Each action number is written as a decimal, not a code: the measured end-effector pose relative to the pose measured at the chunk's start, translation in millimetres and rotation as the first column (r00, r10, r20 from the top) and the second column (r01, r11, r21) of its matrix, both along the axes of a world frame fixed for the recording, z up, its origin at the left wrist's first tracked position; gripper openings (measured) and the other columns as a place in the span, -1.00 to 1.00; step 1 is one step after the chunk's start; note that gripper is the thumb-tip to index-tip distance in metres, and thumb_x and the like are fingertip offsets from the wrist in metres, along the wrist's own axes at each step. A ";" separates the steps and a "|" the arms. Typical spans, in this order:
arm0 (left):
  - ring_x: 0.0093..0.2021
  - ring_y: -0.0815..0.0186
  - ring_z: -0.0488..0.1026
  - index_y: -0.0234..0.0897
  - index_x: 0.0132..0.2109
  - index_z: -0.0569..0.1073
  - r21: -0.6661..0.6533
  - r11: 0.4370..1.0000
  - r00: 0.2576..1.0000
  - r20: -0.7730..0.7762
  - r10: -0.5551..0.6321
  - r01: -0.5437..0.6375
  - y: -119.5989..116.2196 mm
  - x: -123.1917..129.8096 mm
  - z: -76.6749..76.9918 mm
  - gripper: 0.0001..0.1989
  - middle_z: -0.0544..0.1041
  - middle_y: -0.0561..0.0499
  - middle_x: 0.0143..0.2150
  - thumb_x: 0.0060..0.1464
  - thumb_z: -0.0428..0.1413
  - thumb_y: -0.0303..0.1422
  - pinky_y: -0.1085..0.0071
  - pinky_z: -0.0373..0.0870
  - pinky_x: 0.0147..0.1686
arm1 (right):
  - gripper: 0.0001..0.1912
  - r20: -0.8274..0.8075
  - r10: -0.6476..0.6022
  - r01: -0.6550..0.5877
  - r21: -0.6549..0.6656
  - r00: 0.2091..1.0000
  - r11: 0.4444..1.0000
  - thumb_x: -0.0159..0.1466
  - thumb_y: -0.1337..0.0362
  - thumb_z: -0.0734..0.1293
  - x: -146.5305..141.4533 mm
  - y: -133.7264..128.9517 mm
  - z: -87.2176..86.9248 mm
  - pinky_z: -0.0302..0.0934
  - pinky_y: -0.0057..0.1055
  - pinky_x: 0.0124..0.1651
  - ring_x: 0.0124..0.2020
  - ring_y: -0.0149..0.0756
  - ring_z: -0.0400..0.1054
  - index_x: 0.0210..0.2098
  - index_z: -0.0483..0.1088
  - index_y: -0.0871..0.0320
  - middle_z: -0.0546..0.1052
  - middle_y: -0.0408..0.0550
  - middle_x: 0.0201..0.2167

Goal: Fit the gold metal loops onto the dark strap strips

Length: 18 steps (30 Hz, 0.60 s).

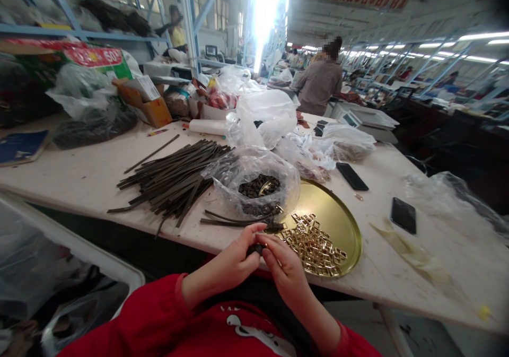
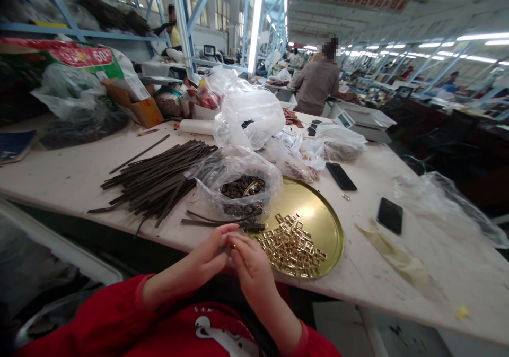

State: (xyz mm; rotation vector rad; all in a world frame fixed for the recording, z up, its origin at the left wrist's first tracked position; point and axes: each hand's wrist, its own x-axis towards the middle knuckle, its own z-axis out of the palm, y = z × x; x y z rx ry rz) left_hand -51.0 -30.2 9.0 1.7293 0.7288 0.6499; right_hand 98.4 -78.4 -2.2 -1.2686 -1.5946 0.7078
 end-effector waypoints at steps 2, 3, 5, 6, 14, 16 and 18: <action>0.04 0.27 0.29 -0.32 0.18 0.02 -0.008 1.000 1.000 -0.014 -0.004 0.004 0.8 -1.2 -1.5 -0.48 0.34 -0.12 0.06 0.04 -0.09 -0.53 0.29 0.18 0.07 | -0.68 0.064 -0.034 0.030 0.062 0.997 0.998 0.25 0.33 0.16 -0.6 -1.9 -3.6 0.22 -0.23 0.00 -0.04 -0.24 0.32 -0.03 0.36 0.01 0.47 -0.02 -0.08; 0.03 0.27 0.30 -0.32 0.17 0.02 -0.014 1.000 1.000 -0.026 -0.004 0.003 1.4 -1.4 -1.8 -0.48 0.36 -0.12 0.05 0.05 -0.08 -0.51 0.30 0.19 0.06 | -0.67 0.081 -0.046 0.040 0.081 0.996 0.996 0.25 0.35 0.16 -0.6 -2.4 -5.2 0.24 -0.23 -0.01 -0.05 -0.24 0.33 -0.03 0.35 0.00 0.48 -0.02 -0.09; -0.01 0.28 0.33 -0.32 0.16 0.04 -0.025 0.999 0.998 -0.052 0.022 -0.024 2.7 -1.2 -2.2 -0.50 0.40 -0.10 0.00 0.05 -0.05 -0.48 0.31 0.22 0.02 | -0.67 0.085 -0.071 0.063 0.095 0.994 0.993 0.25 0.36 0.16 -0.6 -2.7 -7.8 0.26 -0.25 -0.03 -0.08 -0.26 0.35 -0.03 0.35 0.00 0.49 -0.03 -0.12; -0.05 0.28 0.36 -0.31 0.14 0.06 -0.035 0.998 0.997 -0.064 0.042 -0.045 3.6 -0.6 -2.4 -0.51 0.43 -0.09 -0.05 0.05 -0.04 -0.46 0.32 0.24 -0.02 | -0.68 0.074 -0.088 0.080 0.096 0.993 0.992 0.24 0.37 0.17 -0.7 -2.6 -8.6 0.27 -0.26 -0.04 -0.09 -0.26 0.35 -0.05 0.36 0.00 0.49 -0.03 -0.13; -0.37 0.36 0.33 -0.30 -0.33 0.33 -0.010 0.977 0.966 -0.153 0.208 -0.212 16.8 5.8 -4.1 -0.92 0.42 0.07 -0.39 0.00 0.04 -0.38 0.46 0.26 -0.36 | -0.72 -0.003 -0.228 0.226 0.115 0.974 0.967 0.18 0.40 0.23 -3.1 5.6 -10.9 0.28 -0.36 -0.14 -0.19 -0.31 0.34 -0.12 0.37 0.05 0.41 -0.03 -0.23; -0.37 0.38 0.31 -0.30 -0.33 0.34 -0.079 0.983 0.981 -0.117 0.154 -0.164 20.1 5.9 -1.4 -0.92 0.42 0.07 -0.39 0.01 0.03 -0.37 0.47 0.25 -0.35 | -0.68 -0.043 -0.228 0.230 0.048 0.973 0.972 0.17 0.38 0.25 -1.9 8.5 -11.0 0.27 -0.34 -0.14 -0.20 -0.30 0.33 -0.08 0.32 0.06 0.40 -0.04 -0.23; -0.36 0.38 0.31 -0.31 -0.32 0.34 -0.179 0.977 0.992 -0.069 0.104 -0.115 22.6 6.0 2.2 -0.89 0.41 0.06 -0.37 0.02 0.03 -0.34 0.47 0.24 -0.33 | -0.64 -0.110 -0.194 0.188 -0.062 0.975 0.980 0.15 0.34 0.27 -0.1 11.3 -10.2 0.27 -0.33 -0.15 -0.22 -0.30 0.33 -0.04 0.29 0.07 0.41 -0.04 -0.23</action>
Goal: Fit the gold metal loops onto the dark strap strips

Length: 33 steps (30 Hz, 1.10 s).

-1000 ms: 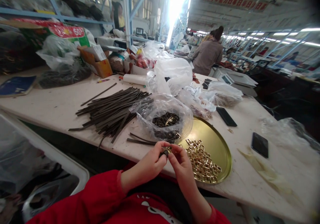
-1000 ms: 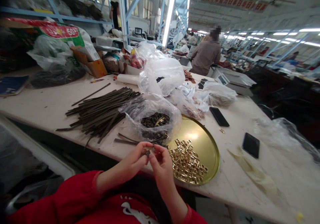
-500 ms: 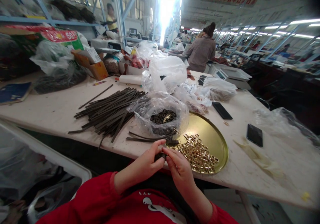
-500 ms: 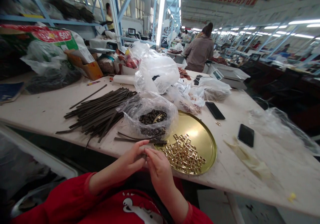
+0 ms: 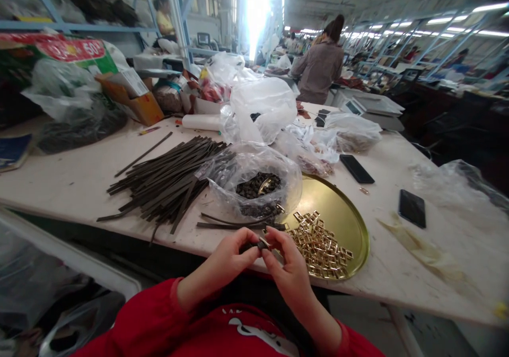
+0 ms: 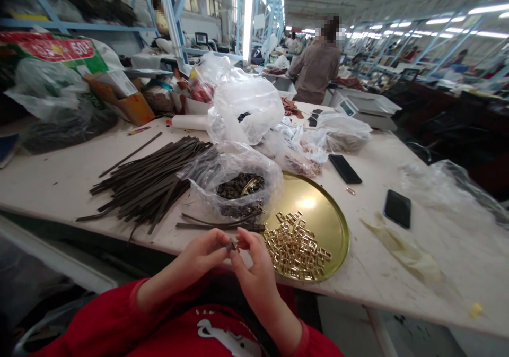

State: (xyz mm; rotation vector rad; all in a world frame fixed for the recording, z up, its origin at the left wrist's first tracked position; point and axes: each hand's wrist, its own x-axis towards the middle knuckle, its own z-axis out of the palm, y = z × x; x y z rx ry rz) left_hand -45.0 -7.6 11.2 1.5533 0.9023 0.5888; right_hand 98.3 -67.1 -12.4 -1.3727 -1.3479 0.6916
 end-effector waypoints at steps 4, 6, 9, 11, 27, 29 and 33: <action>-0.35 0.39 0.29 -0.32 -0.29 0.34 -0.235 0.971 0.992 0.123 -0.026 0.054 2.3 1.9 5.3 -0.80 0.40 0.05 -0.34 -0.01 0.08 -0.27 0.48 0.23 -0.34 | -0.63 -0.270 0.063 -0.114 -0.174 0.961 0.978 0.10 0.26 0.32 2.9 5.1 4.9 0.26 -0.36 -0.18 -0.28 -0.33 0.34 -0.07 0.32 0.08 0.44 -0.09 -0.29; -0.38 0.41 0.28 -0.32 -0.29 0.33 -0.338 0.938 0.984 0.179 -0.016 0.077 2.3 3.1 5.7 -0.77 0.39 0.05 -0.36 -0.04 0.11 -0.24 0.50 0.20 -0.37 | -0.61 -0.425 0.030 -0.138 -0.225 0.905 0.965 0.04 0.24 0.38 3.8 6.9 8.7 0.26 -0.40 -0.23 -0.33 -0.37 0.33 -0.12 0.35 0.09 0.42 -0.13 -0.34; -0.44 0.46 0.23 -0.33 -0.30 0.33 -0.428 0.897 0.974 0.226 -0.009 0.108 1.6 4.4 5.3 -0.76 0.35 0.08 -0.40 -0.03 0.12 -0.23 0.53 0.14 -0.43 | -0.54 -0.614 0.009 -0.220 -0.270 0.790 0.937 -0.08 0.24 0.46 5.8 7.4 15.9 0.25 -0.47 -0.30 -0.38 -0.42 0.32 -0.17 0.36 0.09 0.41 -0.19 -0.41; -0.49 0.49 0.18 -0.33 -0.31 0.33 -0.448 0.886 0.975 0.221 -0.022 0.121 0.5 5.2 5.9 -0.77 0.31 0.12 -0.46 -0.02 0.12 -0.24 0.55 0.09 -0.48 | -0.53 -0.691 0.022 -0.291 -0.276 0.723 0.916 -0.11 0.21 0.47 8.0 6.0 20.4 0.25 -0.47 -0.30 -0.39 -0.42 0.32 -0.19 0.36 0.08 0.42 -0.20 -0.41; -0.47 0.46 0.22 -0.34 -0.27 0.39 -0.282 0.943 0.984 0.067 -0.164 0.176 -11.1 2.0 19.3 -0.76 0.37 0.11 -0.46 0.04 0.06 -0.22 0.55 0.15 -0.46 | -0.69 -0.433 0.114 -0.227 -0.218 0.894 0.949 0.09 0.10 0.32 11.8 -16.2 35.0 0.19 -0.45 -0.35 -0.44 -0.42 0.26 -0.24 0.32 0.14 0.38 -0.19 -0.47; -0.36 0.40 0.30 -0.34 -0.25 0.40 -0.239 0.948 0.978 0.064 -0.199 0.209 -13.8 1.4 18.8 -0.77 0.43 0.05 -0.36 0.05 0.05 -0.24 0.50 0.21 -0.34 | -0.66 -0.204 0.160 -0.197 -0.175 0.966 0.965 0.01 0.21 0.38 11.7 -19.3 35.3 0.17 -0.46 -0.36 -0.43 -0.42 0.25 -0.22 0.30 0.11 0.39 -0.18 -0.41; -0.37 0.38 0.30 -0.34 -0.26 0.41 -0.167 0.955 0.968 -0.009 -0.251 0.246 -20.2 0.2 20.5 -0.78 0.43 0.05 -0.37 0.05 0.04 -0.26 0.49 0.21 -0.36 | -0.88 0.039 0.217 -0.208 -0.151 0.975 0.966 0.10 0.26 0.30 10.8 -24.7 30.8 0.06 -0.53 -0.52 -0.56 -0.48 0.14 -0.36 0.29 0.13 0.32 -0.24 -0.55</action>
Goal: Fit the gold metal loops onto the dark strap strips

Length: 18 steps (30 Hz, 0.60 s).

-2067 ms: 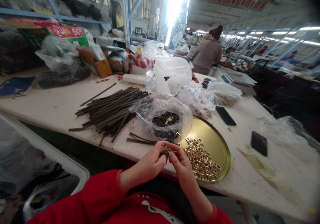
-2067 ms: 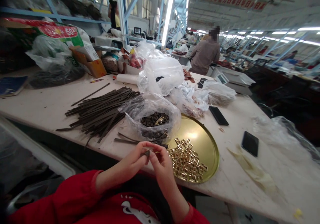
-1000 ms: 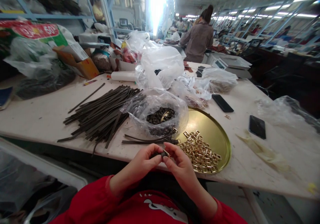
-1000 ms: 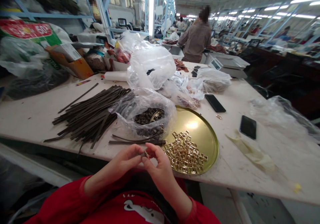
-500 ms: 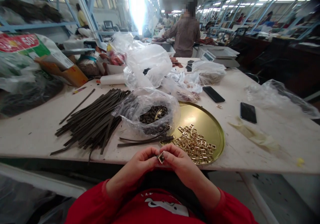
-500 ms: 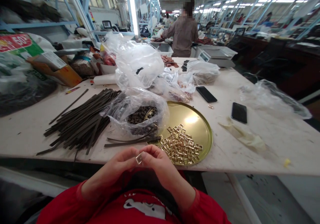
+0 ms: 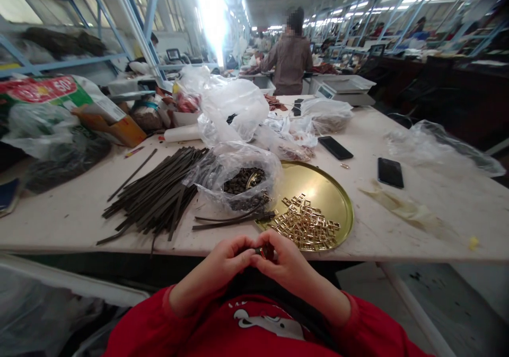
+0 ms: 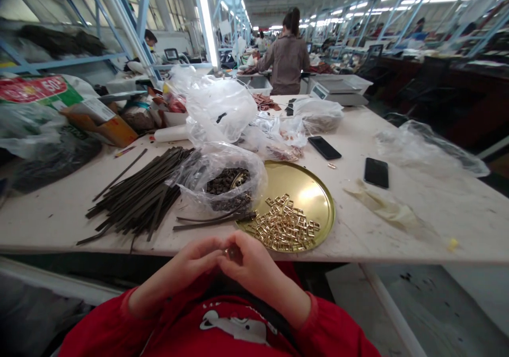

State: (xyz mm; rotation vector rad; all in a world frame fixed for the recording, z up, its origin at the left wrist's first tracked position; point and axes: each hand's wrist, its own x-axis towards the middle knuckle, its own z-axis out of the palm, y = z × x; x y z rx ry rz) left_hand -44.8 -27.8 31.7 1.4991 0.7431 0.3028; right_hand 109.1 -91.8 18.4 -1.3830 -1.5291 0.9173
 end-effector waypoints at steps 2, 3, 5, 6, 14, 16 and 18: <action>-0.45 0.43 0.25 -0.34 -0.32 0.39 0.005 1.000 0.999 -0.037 0.009 -0.009 -3.4 0.1 3.4 -0.79 0.38 0.10 -0.45 0.03 0.04 -0.26 0.53 0.17 -0.46 | -0.91 0.017 0.004 -0.004 0.022 1.000 1.000 0.15 0.27 0.25 -1.1 -2.7 -1.8 0.05 -0.52 -0.53 -0.58 -0.48 0.13 -0.34 0.26 0.12 0.32 -0.25 -0.57; -0.49 0.45 0.22 -0.34 -0.35 0.38 -0.003 1.000 0.999 -0.052 0.017 -0.017 -5.0 0.6 5.5 -0.79 0.35 0.12 -0.49 0.02 0.04 -0.25 0.54 0.14 -0.50 | -0.93 0.026 -0.003 0.002 0.045 1.000 0.999 0.17 0.29 0.22 -1.9 -4.0 -2.2 0.07 -0.51 -0.50 -0.56 -0.47 0.16 -0.33 0.24 0.12 0.34 -0.23 -0.56; -0.56 0.47 0.17 -0.32 -0.41 0.34 -0.030 0.999 0.997 -0.076 0.031 -0.033 -7.7 1.9 9.3 -0.78 0.29 0.15 -0.57 0.01 0.03 -0.23 0.55 0.09 -0.57 | -0.96 0.039 -0.009 0.006 0.091 0.999 0.996 0.19 0.34 0.17 -4.2 -6.3 -2.0 0.12 -0.47 -0.42 -0.51 -0.43 0.21 -0.33 0.21 0.12 0.36 -0.21 -0.53; -0.58 0.48 0.15 -0.32 -0.43 0.33 -0.044 0.998 0.996 -0.082 0.033 -0.037 -8.6 2.6 10.5 -0.78 0.27 0.16 -0.59 0.01 0.03 -0.23 0.56 0.06 -0.59 | -0.95 0.036 -0.002 -0.002 0.104 0.999 0.995 0.20 0.36 0.15 -5.6 -7.0 -1.8 0.14 -0.46 -0.39 -0.49 -0.42 0.23 -0.33 0.20 0.11 0.36 -0.20 -0.52; -0.49 0.49 0.27 -0.34 -0.32 0.36 -0.247 0.969 0.998 0.066 0.010 0.006 -0.1 0.4 -2.1 -0.84 0.41 0.10 -0.46 -0.03 0.07 -0.32 0.56 0.15 -0.51 | -0.91 -0.276 -0.106 0.088 -0.078 0.955 0.993 0.19 0.24 0.13 -10.0 -0.7 -9.7 0.09 -0.51 -0.55 -0.61 -0.47 0.16 -0.40 0.17 0.11 0.25 -0.28 -0.64; -0.41 0.46 0.32 -0.33 -0.18 0.35 -0.320 0.947 0.990 0.140 0.009 0.036 5.2 -2.3 -6.4 -0.77 0.46 0.06 -0.38 -0.03 0.10 -0.35 0.53 0.21 -0.42 | -0.87 -0.346 -0.177 0.129 -0.158 0.921 0.979 0.17 0.18 0.15 -9.3 2.7 -11.8 0.02 -0.54 -0.61 -0.64 -0.49 0.09 -0.40 0.18 0.11 0.18 -0.30 -0.66; -0.41 0.45 0.34 -0.34 -0.15 0.34 -0.366 0.930 0.986 0.162 0.031 0.031 9.8 -4.0 -10.6 -0.75 0.48 0.03 -0.38 -0.01 0.09 -0.34 0.51 0.23 -0.39 | -0.83 -0.409 -0.226 0.143 -0.225 0.884 0.964 0.15 0.14 0.16 -9.6 5.8 -13.2 -0.03 -0.55 -0.64 -0.67 -0.51 0.05 -0.38 0.19 0.11 0.14 -0.32 -0.66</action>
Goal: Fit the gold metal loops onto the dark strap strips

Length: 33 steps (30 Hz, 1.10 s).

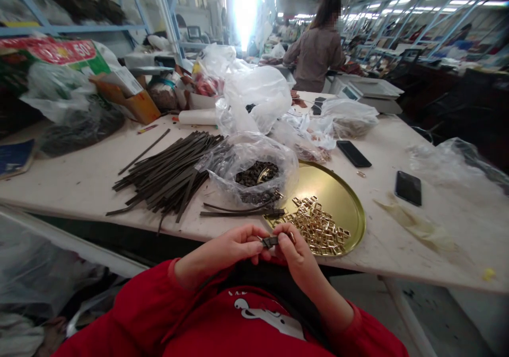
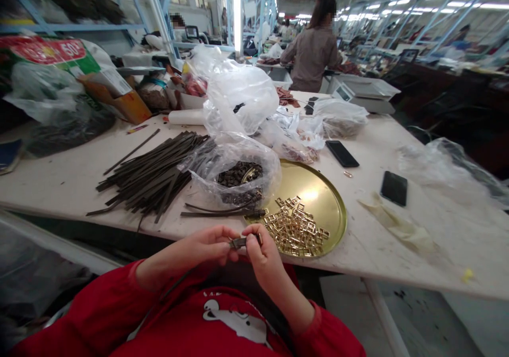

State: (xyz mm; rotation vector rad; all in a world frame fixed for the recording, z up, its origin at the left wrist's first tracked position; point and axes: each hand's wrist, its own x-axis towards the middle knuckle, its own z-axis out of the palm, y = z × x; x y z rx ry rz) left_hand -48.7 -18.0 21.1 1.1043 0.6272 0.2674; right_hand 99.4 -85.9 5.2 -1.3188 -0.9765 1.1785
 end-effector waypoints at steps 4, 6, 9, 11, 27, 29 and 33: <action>-0.43 0.44 0.37 -0.38 -0.29 0.38 -0.064 0.997 0.999 -0.012 0.051 -0.051 4.7 1.5 -9.2 -0.81 0.49 0.02 -0.43 -0.04 0.12 -0.32 0.51 0.23 -0.43 | -0.77 -0.116 -0.014 0.005 -0.082 0.993 0.997 0.13 0.10 0.19 -3.9 5.6 -4.3 -0.05 -0.55 -0.63 -0.69 -0.53 0.03 -0.32 0.19 0.12 0.15 -0.33 -0.67; -0.41 0.42 0.39 -0.37 -0.32 0.39 -0.091 0.993 0.997 0.007 0.079 -0.078 5.4 2.8 -13.3 -0.84 0.50 0.01 -0.42 -0.07 0.14 -0.36 0.51 0.22 -0.43 | -0.77 -0.186 -0.020 0.001 -0.105 0.982 0.994 0.13 0.10 0.20 -5.9 8.3 -7.6 -0.07 -0.55 -0.62 -0.69 -0.53 0.01 -0.32 0.19 0.12 0.13 -0.35 -0.70; -0.39 0.41 0.41 -0.36 -0.32 0.39 -0.100 0.988 0.992 0.030 0.125 -0.121 6.3 2.4 -16.7 -0.87 0.51 0.02 -0.41 -0.09 0.14 -0.43 0.51 0.22 -0.41 | -0.78 -0.335 -0.024 -0.036 -0.171 0.942 0.985 0.13 0.11 0.20 -7.2 11.8 -13.2 -0.07 -0.55 -0.62 -0.71 -0.52 -0.03 -0.31 0.17 0.10 0.08 -0.37 -0.71; -0.39 0.42 0.40 -0.36 -0.31 0.39 -0.107 0.986 0.991 0.017 0.132 -0.129 7.1 0.9 -17.1 -0.86 0.51 0.03 -0.41 -0.08 0.13 -0.42 0.52 0.23 -0.41 | -0.79 -0.312 -0.003 -0.063 -0.201 0.950 0.978 0.14 0.12 0.19 -6.1 12.7 -16.6 -0.06 -0.54 -0.63 -0.71 -0.51 -0.03 -0.31 0.17 0.10 0.09 -0.36 -0.71; -0.50 0.48 0.33 -0.37 -0.21 0.40 -0.074 0.978 0.978 0.079 -0.191 0.197 1.7 -1.5 -18.8 -0.80 0.44 0.03 -0.41 -0.01 0.07 -0.37 0.55 0.26 -0.45 | -0.71 0.407 0.351 -0.405 0.052 0.843 0.913 0.22 0.37 0.10 12.2 -10.0 2.8 0.22 -0.45 -0.26 -0.37 -0.39 0.30 -0.07 0.20 0.11 0.40 -0.15 -0.38; -0.49 0.47 0.33 -0.35 -0.20 0.39 -0.043 0.976 0.975 0.071 -0.211 0.214 -1.8 -1.0 -16.2 -0.80 0.43 0.04 -0.41 -0.01 0.05 -0.37 0.55 0.26 -0.45 | -0.70 0.429 0.354 -0.418 0.062 0.831 0.906 0.24 0.38 0.07 11.3 -13.9 5.4 0.23 -0.44 -0.21 -0.31 -0.38 0.32 -0.04 0.19 0.11 0.42 -0.12 -0.34; -0.56 0.47 0.28 -0.33 -0.33 0.36 0.139 0.940 0.945 -0.154 -0.289 0.310 -7.9 -6.8 -8.9 -0.80 0.39 0.10 -0.50 0.07 -0.05 -0.28 0.56 0.20 -0.53 | -0.68 0.526 0.283 -0.383 0.089 0.802 0.920 0.27 0.35 0.04 9.8 -21.5 1.9 0.23 -0.41 -0.15 -0.25 -0.35 0.32 0.01 0.15 0.13 0.41 -0.07 -0.30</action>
